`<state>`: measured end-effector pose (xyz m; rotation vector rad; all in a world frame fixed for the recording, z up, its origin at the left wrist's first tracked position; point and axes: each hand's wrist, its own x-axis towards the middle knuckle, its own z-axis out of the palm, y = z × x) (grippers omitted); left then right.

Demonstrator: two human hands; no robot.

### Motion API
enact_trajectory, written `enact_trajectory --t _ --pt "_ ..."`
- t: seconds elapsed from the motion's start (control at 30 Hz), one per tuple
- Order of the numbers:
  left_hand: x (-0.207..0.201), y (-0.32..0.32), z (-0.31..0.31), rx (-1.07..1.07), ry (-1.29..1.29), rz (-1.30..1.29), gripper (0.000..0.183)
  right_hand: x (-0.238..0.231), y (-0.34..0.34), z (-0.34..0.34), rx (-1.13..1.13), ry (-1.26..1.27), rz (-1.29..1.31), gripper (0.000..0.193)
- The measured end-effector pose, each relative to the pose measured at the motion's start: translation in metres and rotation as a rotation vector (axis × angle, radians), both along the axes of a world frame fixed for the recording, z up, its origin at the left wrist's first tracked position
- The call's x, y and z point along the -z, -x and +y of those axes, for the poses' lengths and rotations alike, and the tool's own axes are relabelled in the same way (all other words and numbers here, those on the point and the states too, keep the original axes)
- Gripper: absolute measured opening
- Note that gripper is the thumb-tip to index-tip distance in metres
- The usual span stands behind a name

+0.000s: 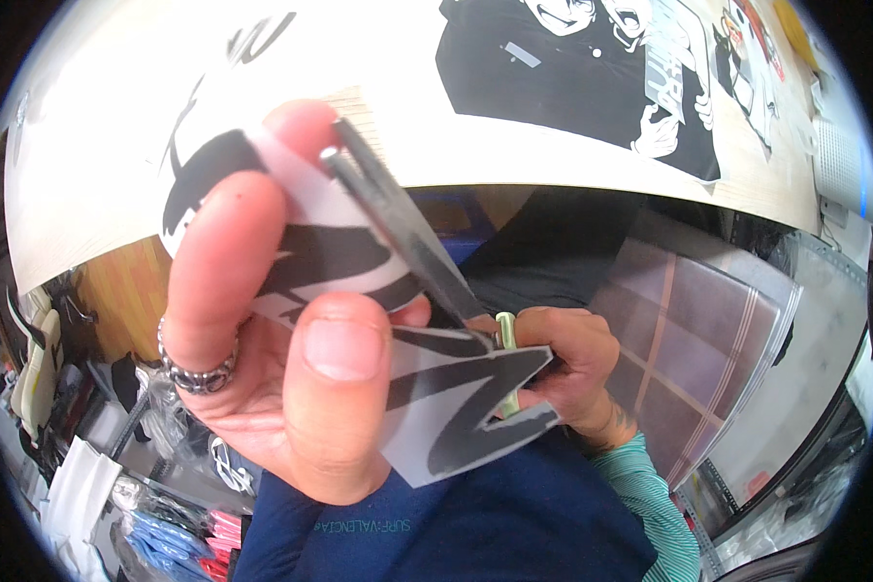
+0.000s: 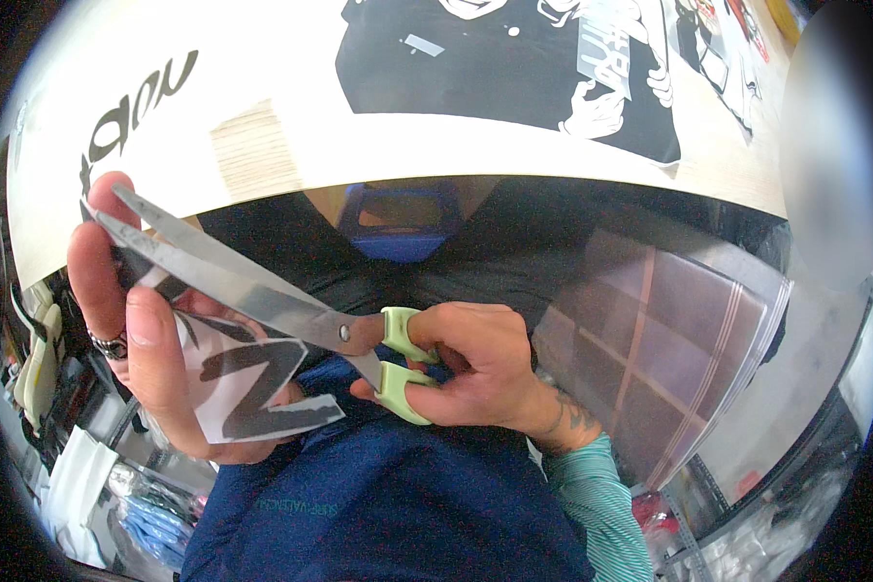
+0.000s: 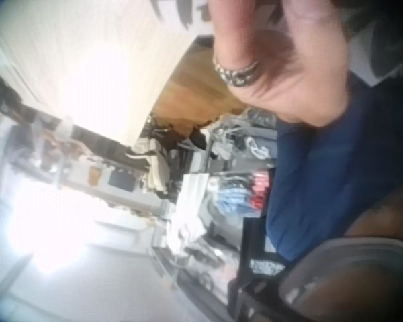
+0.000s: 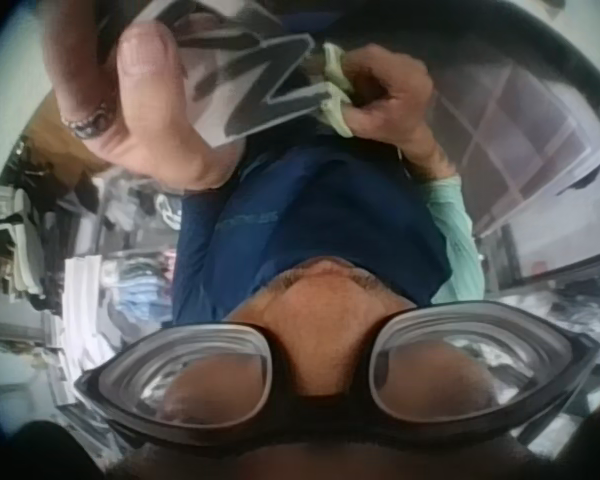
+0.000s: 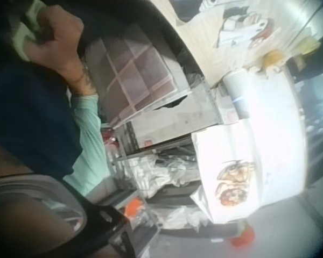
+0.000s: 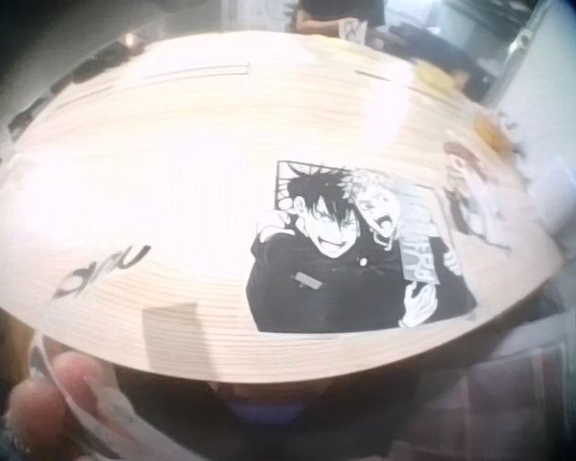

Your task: The person uses green-handled scissors to cut out a black graphic sticker from a white backing sheet. They rotate the sheet and trim around the design, then peel away the excess backing to reveal the cutout.

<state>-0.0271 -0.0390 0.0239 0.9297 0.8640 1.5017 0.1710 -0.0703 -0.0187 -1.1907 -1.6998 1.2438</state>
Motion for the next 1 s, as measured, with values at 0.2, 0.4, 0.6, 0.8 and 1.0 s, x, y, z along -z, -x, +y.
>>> enact_trajectory --t 0.2,0.4,0.6,0.8,1.0 --pt "-0.002 -0.001 -0.002 0.046 -0.036 -0.055 0.048 -0.001 -0.003 0.0 -0.003 -0.025 -0.008 0.025" --pt "-0.008 0.003 -0.007 -0.021 0.055 0.097 0.047 -0.005 -0.005 0.0 -0.032 0.031 -0.013 0.029" --pt "0.006 -0.018 -0.003 -0.269 -0.049 0.076 0.044 -0.007 -0.004 0.004 -0.045 0.021 0.021 0.035" --pt "-0.007 -0.018 -0.003 -0.241 0.057 0.229 0.046 -0.007 -0.007 0.005 -0.051 -0.009 0.015 0.037" --pt "-0.008 -0.018 -0.008 -0.174 0.041 0.164 0.048 -0.007 -0.008 0.007 -0.056 0.056 0.04 0.039"
